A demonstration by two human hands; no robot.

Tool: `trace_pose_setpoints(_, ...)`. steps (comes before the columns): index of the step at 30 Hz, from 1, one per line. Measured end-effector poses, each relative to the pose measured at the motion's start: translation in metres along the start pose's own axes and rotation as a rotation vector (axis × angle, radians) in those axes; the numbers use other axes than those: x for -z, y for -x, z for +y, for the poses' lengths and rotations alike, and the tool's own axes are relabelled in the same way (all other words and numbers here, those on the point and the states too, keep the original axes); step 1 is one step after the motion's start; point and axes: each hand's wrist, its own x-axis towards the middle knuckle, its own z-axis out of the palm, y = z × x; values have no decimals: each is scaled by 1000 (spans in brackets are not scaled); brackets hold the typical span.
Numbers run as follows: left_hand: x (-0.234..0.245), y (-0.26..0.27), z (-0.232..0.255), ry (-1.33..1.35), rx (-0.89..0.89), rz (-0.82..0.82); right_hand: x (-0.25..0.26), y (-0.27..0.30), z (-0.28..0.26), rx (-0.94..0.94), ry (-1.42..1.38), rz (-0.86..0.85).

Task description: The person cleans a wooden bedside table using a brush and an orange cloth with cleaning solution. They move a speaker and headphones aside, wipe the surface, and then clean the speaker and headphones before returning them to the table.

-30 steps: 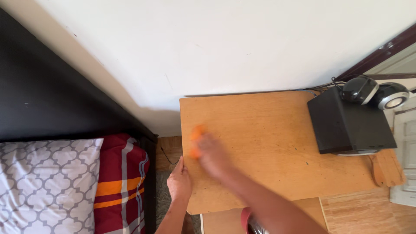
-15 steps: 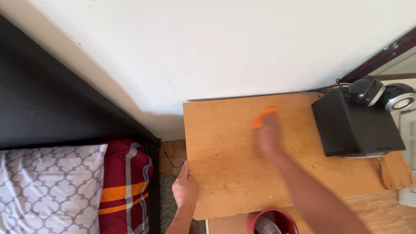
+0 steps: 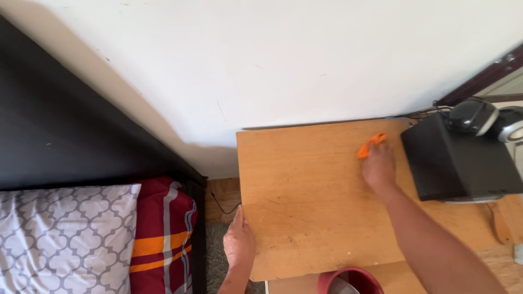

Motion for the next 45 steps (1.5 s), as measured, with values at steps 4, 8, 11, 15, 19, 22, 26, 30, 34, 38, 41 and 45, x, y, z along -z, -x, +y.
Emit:
trace_pose_setpoints(4, -4, -3, -6, -111, -44, -17, -37, -40, -81, -214, -422, 59)
trace_pose_setpoints(8, -5, -3, -8, -70, -58, 55, 17, -24, -258, -39, -830, -102)
trace_pose_setpoints(11, -1, -5, -5, -60, -88, 55, 64, -15, -273, 275, -710, 38)
trace_pose_setpoints(15, 1, -8, -7, -105, -84, -23, 35, -38, -165, -460, -1171, -467)
trace_pose_setpoints(19, -1, -10, -8, -137, -38, -75, -28, -41, -9, -302, -506, -12)
trace_pose_setpoints(22, -2, -11, -8, -131, -16, -95, -59, -30, -19, -54, -75, 0)
trace_pose_setpoints(26, -1, -14, -11, -143, -78, -55, -34, -29, -167, -429, -1019, -244)
trace_pose_setpoints(30, -2, -15, -14, -112, -61, -26, 26, -42, -280, 489, -520, 80)
trace_pose_setpoints(34, 9, -17, -17, -129, -159, -57, 50, -53, -309, 462, -465, -338)
trace_pose_setpoints(38, 30, -19, -5, 78, 40, -168, 52, 13, -288, 610, -539, -260)
trace_pose_setpoints(41, 49, -21, 2, 320, 252, -293, 91, 107, -265, 697, -401, -551)
trace_pose_setpoints(45, 48, -19, -5, 353, 195, -239, 103, 118, -263, 681, -432, -534)
